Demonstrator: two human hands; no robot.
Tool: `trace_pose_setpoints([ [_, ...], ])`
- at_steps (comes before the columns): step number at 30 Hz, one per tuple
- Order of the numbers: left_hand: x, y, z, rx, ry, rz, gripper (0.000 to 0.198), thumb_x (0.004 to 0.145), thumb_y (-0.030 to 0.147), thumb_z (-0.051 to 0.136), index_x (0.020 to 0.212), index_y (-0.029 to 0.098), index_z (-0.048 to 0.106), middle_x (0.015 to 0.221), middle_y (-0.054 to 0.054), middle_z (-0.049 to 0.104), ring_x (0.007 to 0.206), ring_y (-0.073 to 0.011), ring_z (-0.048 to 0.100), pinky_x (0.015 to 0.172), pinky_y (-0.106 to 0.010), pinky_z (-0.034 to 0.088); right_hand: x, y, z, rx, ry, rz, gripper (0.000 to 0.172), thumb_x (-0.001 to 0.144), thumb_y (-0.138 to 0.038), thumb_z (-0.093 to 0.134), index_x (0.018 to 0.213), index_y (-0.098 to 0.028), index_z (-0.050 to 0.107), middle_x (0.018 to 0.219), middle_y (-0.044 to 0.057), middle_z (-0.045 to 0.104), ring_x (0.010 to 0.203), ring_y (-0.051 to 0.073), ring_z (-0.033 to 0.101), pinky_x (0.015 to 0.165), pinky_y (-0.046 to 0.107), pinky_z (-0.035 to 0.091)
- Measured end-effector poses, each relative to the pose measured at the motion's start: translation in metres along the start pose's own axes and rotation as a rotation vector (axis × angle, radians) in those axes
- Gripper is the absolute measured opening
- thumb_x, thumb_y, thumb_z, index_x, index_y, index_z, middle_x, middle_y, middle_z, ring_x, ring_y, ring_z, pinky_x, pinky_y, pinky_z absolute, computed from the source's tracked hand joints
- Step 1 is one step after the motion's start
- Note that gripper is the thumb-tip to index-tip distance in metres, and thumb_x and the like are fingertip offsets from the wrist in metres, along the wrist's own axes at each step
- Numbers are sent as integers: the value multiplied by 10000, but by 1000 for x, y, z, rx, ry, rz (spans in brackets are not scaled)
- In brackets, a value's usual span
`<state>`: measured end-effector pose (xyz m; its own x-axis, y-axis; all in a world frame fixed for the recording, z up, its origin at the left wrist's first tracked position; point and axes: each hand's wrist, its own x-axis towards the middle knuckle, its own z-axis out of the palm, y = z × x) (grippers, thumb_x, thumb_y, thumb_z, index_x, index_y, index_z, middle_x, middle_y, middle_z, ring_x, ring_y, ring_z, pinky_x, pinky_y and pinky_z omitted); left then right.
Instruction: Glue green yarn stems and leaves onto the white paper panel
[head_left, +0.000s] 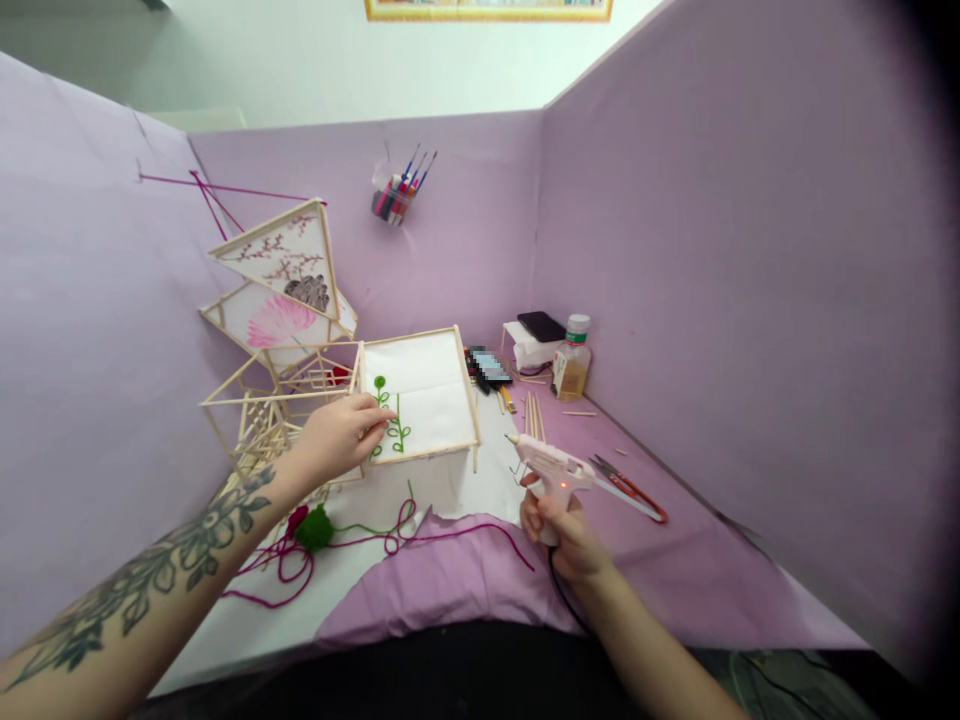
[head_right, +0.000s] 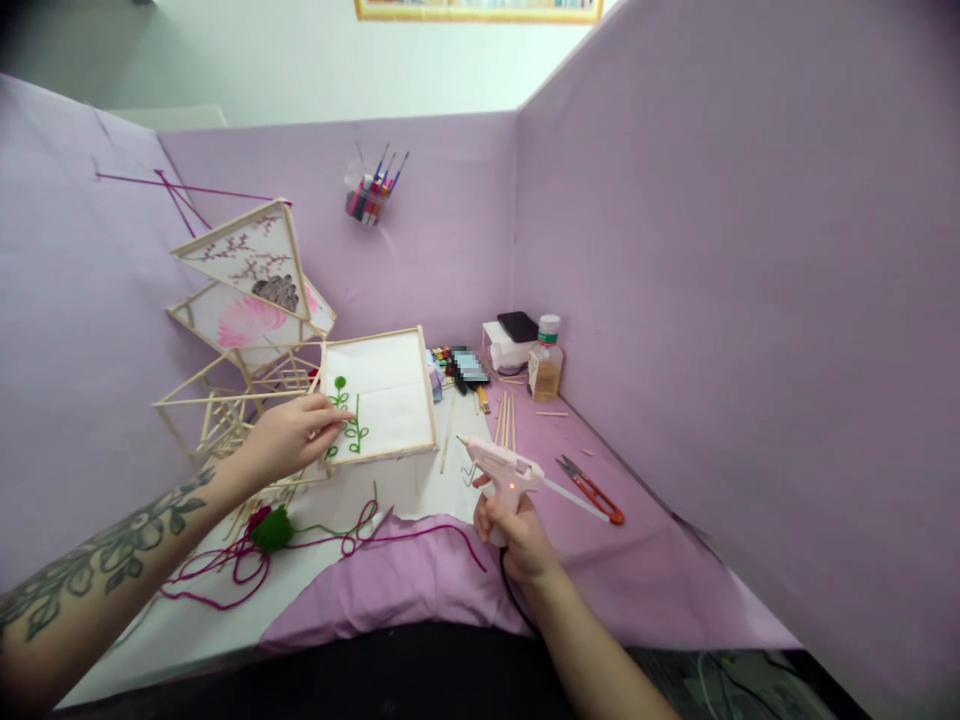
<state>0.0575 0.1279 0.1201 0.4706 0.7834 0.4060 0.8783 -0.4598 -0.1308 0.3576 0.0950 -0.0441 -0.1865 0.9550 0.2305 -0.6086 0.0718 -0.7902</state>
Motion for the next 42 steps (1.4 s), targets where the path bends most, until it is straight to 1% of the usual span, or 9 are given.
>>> trace_pose_setpoints([
  [5,0,2,-1,54,-51,-9,297,872,253,436,990,232,708,899,-41,660,804,-157,618,662,-242,456,0,-1,2,2,4,5,349,751,-441,693,965,-196,568,520,-54,465,428,93,416,444,231,277],
  [15,2,2,-3,23,-33,-28,287,870,270,439,953,217,708,899,-41,664,801,-163,619,668,-251,454,1,0,0,5,9,16,349,754,-437,691,975,-195,570,530,-56,452,437,92,403,446,229,281],
  [21,-14,8,-21,-145,255,-198,198,870,333,498,888,191,634,833,-20,617,738,-140,564,691,-250,444,0,-1,1,-1,28,24,375,730,-458,706,955,-193,564,524,-56,453,437,92,401,442,229,282],
  [24,-39,17,-12,-203,341,-350,196,847,374,542,776,192,533,698,16,531,612,-119,486,609,-243,416,-1,0,0,-18,27,26,385,729,-472,705,959,-198,561,524,-57,451,435,96,401,442,235,277],
  [26,-57,23,4,-264,294,-393,223,858,381,516,733,196,507,647,26,493,581,-118,467,580,-241,401,-1,1,0,-29,20,24,387,730,-481,702,959,-204,559,524,-59,447,430,98,401,440,238,274],
  [29,-74,33,33,-347,99,-398,240,878,351,451,721,194,542,668,2,551,618,-136,514,593,-253,410,-1,1,1,-37,16,27,387,760,-508,661,984,-213,551,537,-57,451,433,101,414,443,239,280],
  [32,-77,42,59,-371,-109,-420,201,852,292,458,774,188,612,771,-39,639,714,-171,592,661,-279,438,0,-1,2,-39,91,35,428,774,-578,605,1007,-229,523,611,-38,499,445,100,428,444,242,294],
  [34,-74,48,71,-334,-197,-436,219,852,256,441,802,193,645,854,-63,665,787,-194,624,703,-294,442,2,-1,3,-36,160,43,468,758,-616,594,1012,-233,503,670,-24,521,450,99,422,434,245,292],
  [42,-56,60,101,-190,-304,-549,275,853,366,453,799,161,627,883,-140,660,833,-269,637,689,-342,441,2,4,4,-43,220,54,424,745,-515,645,1032,-236,506,760,-3,560,480,97,450,426,228,301],
])
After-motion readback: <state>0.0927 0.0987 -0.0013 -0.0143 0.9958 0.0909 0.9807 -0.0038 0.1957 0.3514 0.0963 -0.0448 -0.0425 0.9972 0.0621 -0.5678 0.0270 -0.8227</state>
